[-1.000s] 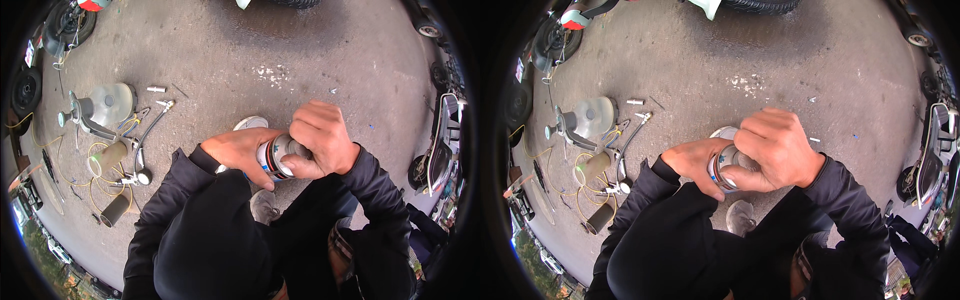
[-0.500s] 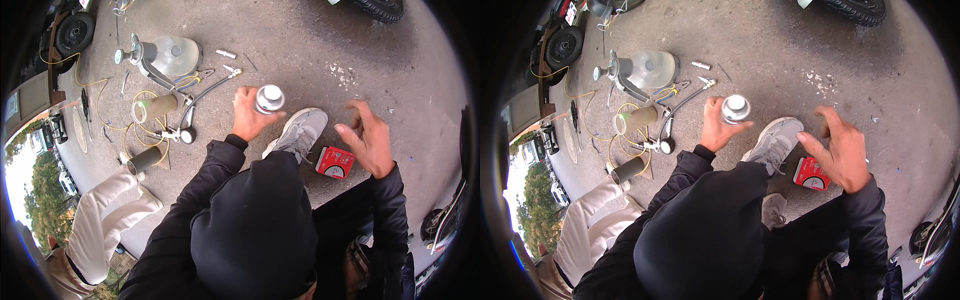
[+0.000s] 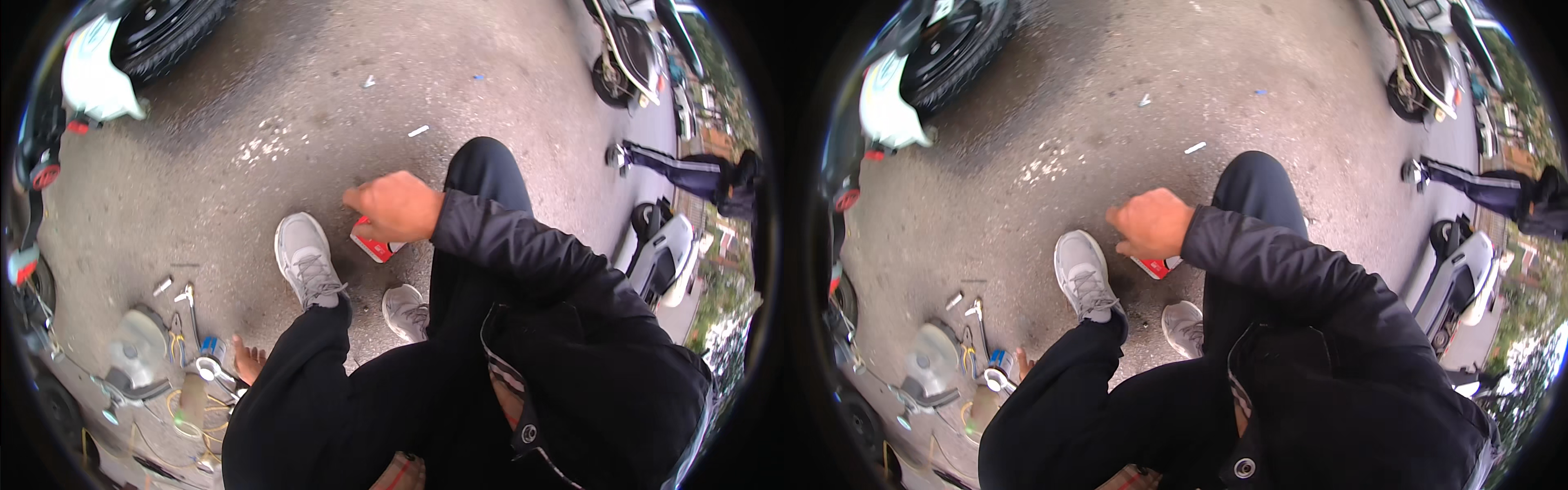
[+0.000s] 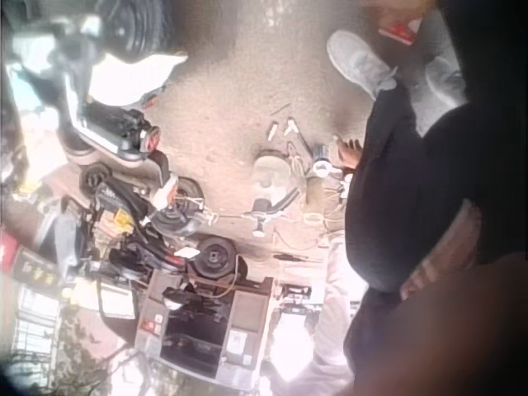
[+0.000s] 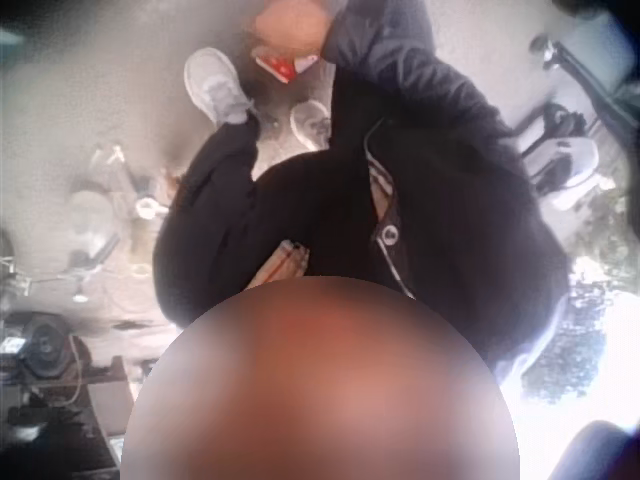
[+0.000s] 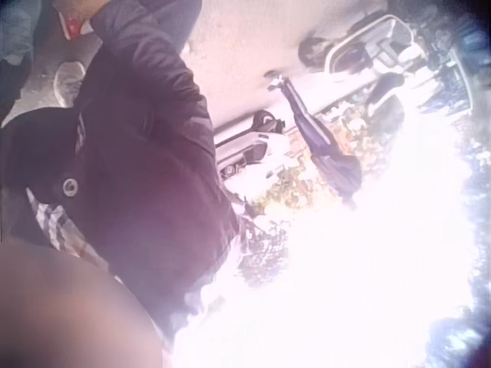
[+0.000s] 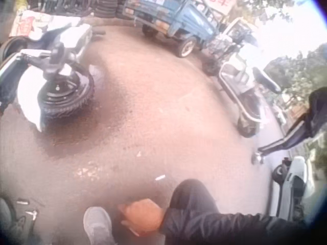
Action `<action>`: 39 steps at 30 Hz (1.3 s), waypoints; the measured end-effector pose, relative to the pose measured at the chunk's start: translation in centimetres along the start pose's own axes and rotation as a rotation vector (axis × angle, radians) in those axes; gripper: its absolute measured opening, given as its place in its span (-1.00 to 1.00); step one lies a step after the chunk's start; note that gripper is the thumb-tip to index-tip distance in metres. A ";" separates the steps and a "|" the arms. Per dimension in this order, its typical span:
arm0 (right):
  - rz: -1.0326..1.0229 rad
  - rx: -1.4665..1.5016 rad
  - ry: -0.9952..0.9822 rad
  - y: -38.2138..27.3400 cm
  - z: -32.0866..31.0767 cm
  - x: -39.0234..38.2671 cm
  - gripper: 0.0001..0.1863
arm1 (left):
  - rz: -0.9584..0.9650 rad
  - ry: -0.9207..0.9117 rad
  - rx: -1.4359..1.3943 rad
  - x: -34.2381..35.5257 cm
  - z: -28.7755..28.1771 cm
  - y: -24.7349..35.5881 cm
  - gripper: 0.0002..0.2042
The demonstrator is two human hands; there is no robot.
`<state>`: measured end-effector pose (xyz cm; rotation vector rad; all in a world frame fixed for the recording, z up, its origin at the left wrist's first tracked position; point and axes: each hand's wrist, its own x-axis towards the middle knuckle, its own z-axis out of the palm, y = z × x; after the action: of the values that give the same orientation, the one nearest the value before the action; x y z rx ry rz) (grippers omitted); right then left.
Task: The person sits on the ground and uses a tire inflator to add air to a scooter tire, then sprays a liquid from a pressure sprayer onto the tire surface. Tools and containers are handled and placed on the ground nearby.
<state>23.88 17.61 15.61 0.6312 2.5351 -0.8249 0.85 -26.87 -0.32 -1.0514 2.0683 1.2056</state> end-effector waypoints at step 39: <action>0.772 0.554 0.812 26.8 -0.1 -19.2 -0.16 | 0.721 -1.460 0.739 -24.3 19.0 20.0 -0.73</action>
<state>53.69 31.46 13.24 2.3230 2.2479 -1.0898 -0.99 4.76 18.44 0.8325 1.3208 0.8271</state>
